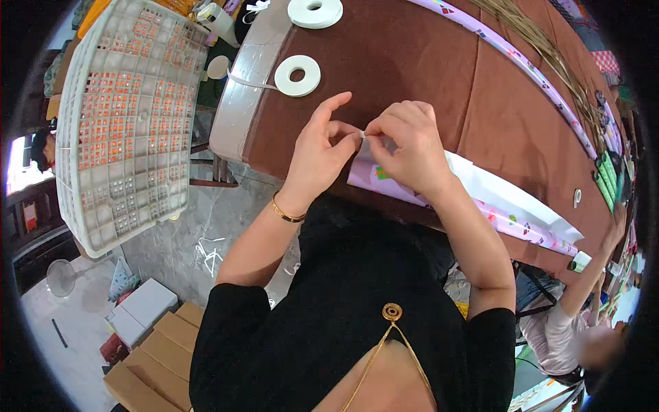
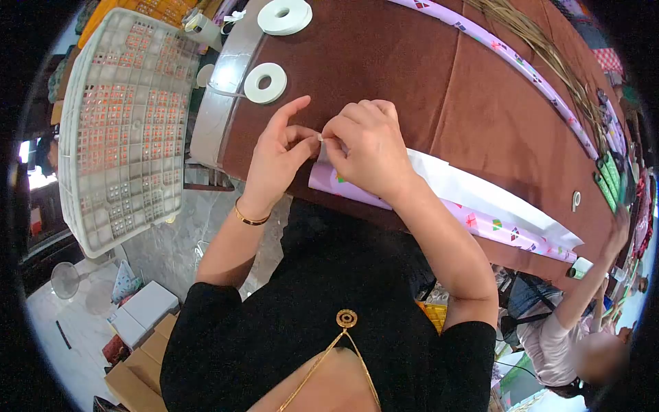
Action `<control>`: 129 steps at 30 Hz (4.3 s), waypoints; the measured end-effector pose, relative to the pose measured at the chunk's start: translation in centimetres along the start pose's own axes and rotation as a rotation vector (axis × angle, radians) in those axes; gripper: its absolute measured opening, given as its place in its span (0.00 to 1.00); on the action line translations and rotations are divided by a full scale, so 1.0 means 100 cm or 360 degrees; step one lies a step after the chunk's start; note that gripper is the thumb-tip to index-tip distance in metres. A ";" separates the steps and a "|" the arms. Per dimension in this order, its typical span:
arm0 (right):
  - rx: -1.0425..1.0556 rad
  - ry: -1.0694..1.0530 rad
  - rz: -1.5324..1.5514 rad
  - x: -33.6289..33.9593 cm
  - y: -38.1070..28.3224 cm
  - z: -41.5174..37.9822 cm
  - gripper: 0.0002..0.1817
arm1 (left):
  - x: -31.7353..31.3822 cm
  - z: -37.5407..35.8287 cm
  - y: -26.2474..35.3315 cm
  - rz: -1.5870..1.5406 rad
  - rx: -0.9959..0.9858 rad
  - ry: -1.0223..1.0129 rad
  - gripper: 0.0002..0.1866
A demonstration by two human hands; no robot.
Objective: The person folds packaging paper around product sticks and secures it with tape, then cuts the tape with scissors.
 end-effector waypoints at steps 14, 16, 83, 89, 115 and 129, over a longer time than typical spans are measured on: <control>0.0004 -0.0044 -0.0015 -0.001 0.001 -0.002 0.07 | 0.001 -0.001 -0.002 0.0041 -0.0126 0.0103 0.39; 0.0011 -0.0032 -0.0016 -0.001 0.000 -0.001 0.07 | 0.001 -0.001 -0.002 0.0022 -0.0143 0.0097 0.39; -0.1563 0.0305 0.1945 0.049 0.107 -0.051 0.05 | -0.084 -0.049 0.005 0.1614 -0.1089 -0.0506 0.25; -0.1335 0.0703 0.1974 0.256 0.243 -0.263 0.07 | -0.082 -0.051 0.001 0.1611 -0.1106 -0.0523 0.27; -0.0802 -0.0067 -0.0541 0.095 0.093 -0.131 0.18 | -0.145 0.014 0.013 0.1637 -0.0853 -0.0941 0.28; -0.0882 0.0022 -0.0486 0.096 0.100 -0.138 0.09 | -0.184 0.064 -0.014 0.1345 -0.0168 -0.1454 0.15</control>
Point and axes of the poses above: each hand's wrist, its own z-axis towards the middle knuckle, its own x-axis out of the back of the hand, y = z × x, the point moved 7 cm from there along z, towards the middle knuckle, and after that the axes turned 15 degrees about -z, right-handed, at the moved point
